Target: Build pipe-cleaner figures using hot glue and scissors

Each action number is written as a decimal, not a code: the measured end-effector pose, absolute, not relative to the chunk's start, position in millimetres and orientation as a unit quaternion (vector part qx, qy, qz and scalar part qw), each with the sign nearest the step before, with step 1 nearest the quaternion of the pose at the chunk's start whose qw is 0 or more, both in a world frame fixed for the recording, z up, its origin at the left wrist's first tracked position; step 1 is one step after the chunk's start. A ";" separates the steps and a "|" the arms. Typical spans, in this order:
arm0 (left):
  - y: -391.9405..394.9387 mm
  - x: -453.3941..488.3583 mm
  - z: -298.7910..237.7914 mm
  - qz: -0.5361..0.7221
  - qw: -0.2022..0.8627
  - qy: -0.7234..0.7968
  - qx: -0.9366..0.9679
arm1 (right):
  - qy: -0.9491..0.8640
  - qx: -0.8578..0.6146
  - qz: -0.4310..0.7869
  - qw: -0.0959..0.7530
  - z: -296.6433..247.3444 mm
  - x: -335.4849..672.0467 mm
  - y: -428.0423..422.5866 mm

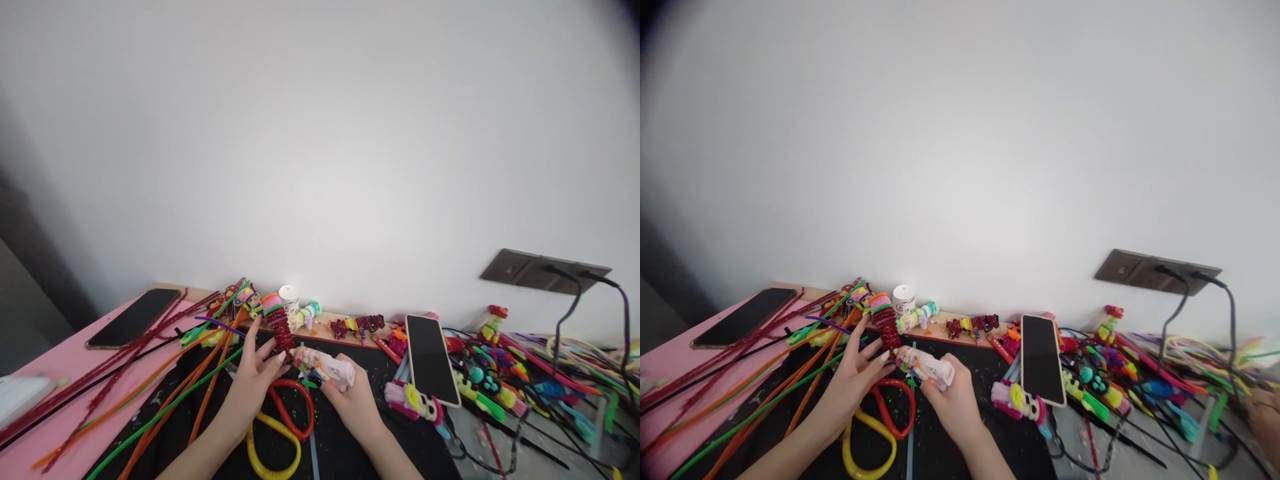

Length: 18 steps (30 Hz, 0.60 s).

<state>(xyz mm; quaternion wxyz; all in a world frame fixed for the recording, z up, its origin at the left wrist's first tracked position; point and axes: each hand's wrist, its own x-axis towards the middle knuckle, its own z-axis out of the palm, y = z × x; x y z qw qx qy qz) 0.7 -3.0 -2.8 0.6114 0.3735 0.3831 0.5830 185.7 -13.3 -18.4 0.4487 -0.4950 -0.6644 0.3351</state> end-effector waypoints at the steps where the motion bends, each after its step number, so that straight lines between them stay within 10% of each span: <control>1: -3.0 0.7 -2.4 0.584 0.609 0.385 0.375 | -0.665 -0.495 0.333 0.450 -19.1 185.9 -13.4; 18: -3.4 -0.4 3.2 0.577 0.589 0.416 0.383 | -0.678 -0.534 0.257 0.435 -21.9 187.1 -14.7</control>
